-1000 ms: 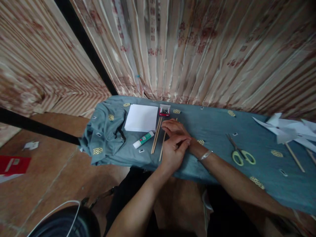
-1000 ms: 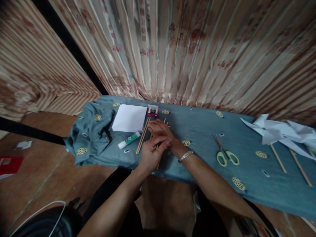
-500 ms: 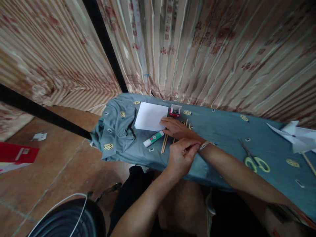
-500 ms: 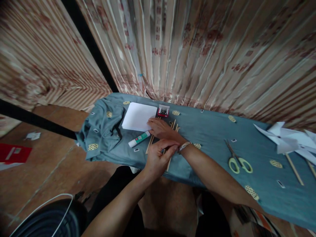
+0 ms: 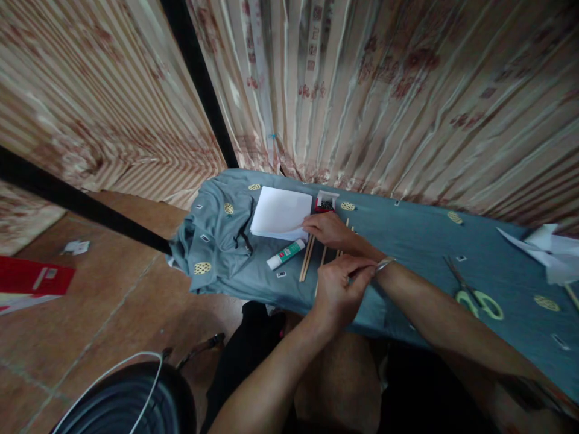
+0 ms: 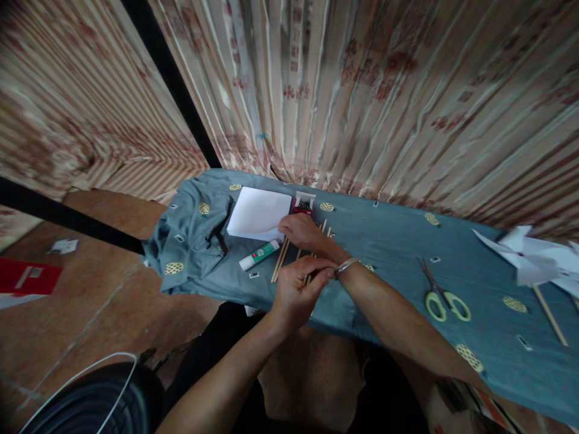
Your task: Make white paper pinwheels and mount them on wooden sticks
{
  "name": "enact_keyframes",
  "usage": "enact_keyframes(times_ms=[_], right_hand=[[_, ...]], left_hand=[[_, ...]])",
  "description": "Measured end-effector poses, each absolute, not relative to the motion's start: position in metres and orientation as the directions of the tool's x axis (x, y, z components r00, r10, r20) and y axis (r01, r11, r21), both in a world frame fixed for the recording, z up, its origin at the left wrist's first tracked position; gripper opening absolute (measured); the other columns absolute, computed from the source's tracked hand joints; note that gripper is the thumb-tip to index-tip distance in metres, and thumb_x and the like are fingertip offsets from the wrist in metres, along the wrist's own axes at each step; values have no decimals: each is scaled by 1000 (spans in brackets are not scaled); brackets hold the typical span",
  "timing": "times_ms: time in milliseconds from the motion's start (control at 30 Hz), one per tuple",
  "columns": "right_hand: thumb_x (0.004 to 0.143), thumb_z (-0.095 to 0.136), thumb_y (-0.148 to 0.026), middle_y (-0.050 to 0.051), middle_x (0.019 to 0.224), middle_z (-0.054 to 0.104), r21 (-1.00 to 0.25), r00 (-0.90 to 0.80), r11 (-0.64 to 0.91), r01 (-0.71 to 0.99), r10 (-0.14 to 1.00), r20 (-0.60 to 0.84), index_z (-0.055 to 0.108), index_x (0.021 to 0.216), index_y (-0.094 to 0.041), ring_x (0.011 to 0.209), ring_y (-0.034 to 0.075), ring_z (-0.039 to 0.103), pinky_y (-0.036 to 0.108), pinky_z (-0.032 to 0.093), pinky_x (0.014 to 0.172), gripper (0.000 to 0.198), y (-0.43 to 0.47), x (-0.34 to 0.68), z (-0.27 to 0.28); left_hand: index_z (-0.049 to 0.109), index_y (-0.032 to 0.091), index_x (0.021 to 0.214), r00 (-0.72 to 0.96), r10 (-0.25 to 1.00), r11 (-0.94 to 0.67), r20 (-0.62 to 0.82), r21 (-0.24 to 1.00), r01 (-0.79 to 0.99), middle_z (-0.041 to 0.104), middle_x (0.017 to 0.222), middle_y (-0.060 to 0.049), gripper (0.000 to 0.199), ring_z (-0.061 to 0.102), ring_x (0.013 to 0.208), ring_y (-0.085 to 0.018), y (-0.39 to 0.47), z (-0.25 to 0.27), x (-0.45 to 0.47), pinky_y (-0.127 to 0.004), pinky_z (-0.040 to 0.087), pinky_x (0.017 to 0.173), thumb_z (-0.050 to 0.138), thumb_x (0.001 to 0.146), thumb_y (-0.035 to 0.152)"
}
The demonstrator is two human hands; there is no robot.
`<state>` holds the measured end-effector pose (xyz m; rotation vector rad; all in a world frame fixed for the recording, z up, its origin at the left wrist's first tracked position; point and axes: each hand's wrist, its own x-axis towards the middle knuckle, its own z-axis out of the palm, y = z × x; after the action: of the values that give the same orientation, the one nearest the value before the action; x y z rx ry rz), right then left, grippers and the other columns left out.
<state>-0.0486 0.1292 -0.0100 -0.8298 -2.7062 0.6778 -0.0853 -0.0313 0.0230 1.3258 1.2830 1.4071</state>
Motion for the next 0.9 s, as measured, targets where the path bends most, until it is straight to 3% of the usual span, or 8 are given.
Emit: enact_keyframes(times_ms=[200,467,600,733,900], right_hand=[[83,65,-22,4,68,73,-577,-727,642,506,677,115,74,66,-17,65,17,61,28,38,65,19,124,-53,-8],[82,62,-27,3,81,77,-783,-573,480,397,795,197,78,81,-17,74,17,67,28,49,71,18,129,-54,-6],[77,70,-38,0,78,76,-929,-427,310,201,882,202,77,79,-21,70,15,66,27,52,68,19,121,-36,8],[57,89,-39,-4,68,71,-985,-190,8,-170,981,41,75,70,-25,60,10,62,23,53,60,24,100,7,25],[49,96,-41,-4,68,72,-949,-46,-100,-298,995,-90,74,65,-24,58,7,62,17,53,56,32,67,71,38]], left_hand=[[78,19,88,-145,973,-164,178,981,102,77,85,-4,13,68,77,-16,-32,24,-84,-26,54,75,66,86,15],[79,20,84,-163,976,-145,142,989,-6,77,83,-5,15,68,77,-17,-30,23,-84,-27,53,76,65,83,13],[77,18,88,-198,977,18,-83,950,-312,76,87,-6,13,67,78,-16,-26,22,-82,-27,52,75,69,78,14],[65,17,116,-195,901,148,-388,697,-702,72,110,-8,41,69,89,-16,-21,24,-82,-26,52,76,75,76,19],[51,20,125,-142,862,194,-487,576,-794,66,119,-9,54,68,97,-17,-17,31,-76,-30,53,82,75,77,16]])
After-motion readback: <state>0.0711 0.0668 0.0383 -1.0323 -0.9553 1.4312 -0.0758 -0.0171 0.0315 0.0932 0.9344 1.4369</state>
